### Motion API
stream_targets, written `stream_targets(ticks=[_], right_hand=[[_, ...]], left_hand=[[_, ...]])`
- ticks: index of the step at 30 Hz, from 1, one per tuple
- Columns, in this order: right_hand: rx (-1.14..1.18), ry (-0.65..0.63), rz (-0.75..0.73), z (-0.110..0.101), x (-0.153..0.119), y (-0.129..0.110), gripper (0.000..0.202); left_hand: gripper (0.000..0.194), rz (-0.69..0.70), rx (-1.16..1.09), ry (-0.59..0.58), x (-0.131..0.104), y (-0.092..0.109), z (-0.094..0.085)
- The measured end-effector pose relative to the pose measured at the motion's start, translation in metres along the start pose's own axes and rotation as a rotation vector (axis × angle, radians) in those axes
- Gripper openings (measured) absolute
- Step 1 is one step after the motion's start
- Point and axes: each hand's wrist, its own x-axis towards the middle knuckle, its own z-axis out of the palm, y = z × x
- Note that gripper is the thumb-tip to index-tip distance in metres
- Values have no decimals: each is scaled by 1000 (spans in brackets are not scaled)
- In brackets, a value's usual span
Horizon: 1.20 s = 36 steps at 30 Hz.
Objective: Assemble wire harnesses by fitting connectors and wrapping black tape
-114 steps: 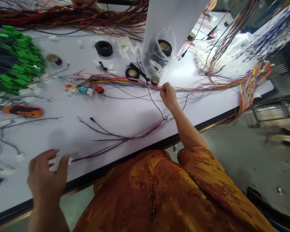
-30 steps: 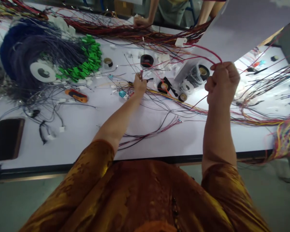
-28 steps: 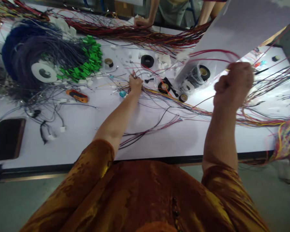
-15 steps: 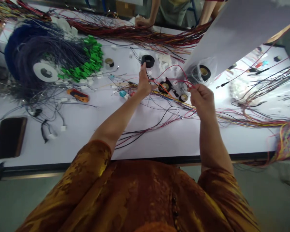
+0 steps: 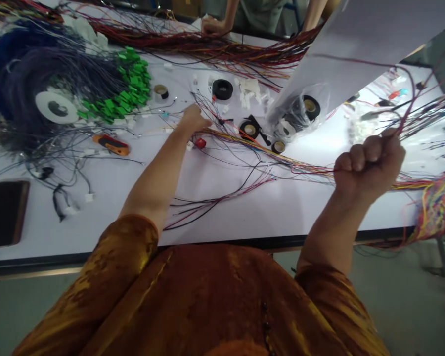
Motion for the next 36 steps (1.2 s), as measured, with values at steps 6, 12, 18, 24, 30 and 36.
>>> stream_targets(ticks=[6, 12, 18, 24, 30, 36], right_hand=[[-28, -151, 26, 2, -16, 7, 22], [-118, -228, 1, 20, -42, -3, 17], [-215, -310, 50, 12, -64, -12, 15], [-303, -470, 118, 10, -100, 4, 14], [-549, -782, 299, 18, -144, 46, 16], [-693, -962, 302, 31, -160, 80, 19]], left_hand=[[15, 150, 420, -355, -120, 20, 43], [54, 566, 518, -689, -212, -6, 121], [53, 681, 238, -900, -241, -32, 121], [47, 548, 78, -852, -258, -17, 92], [47, 80, -523, -481, -234, 16, 23], [32, -141, -654, -103, -208, 1, -16]])
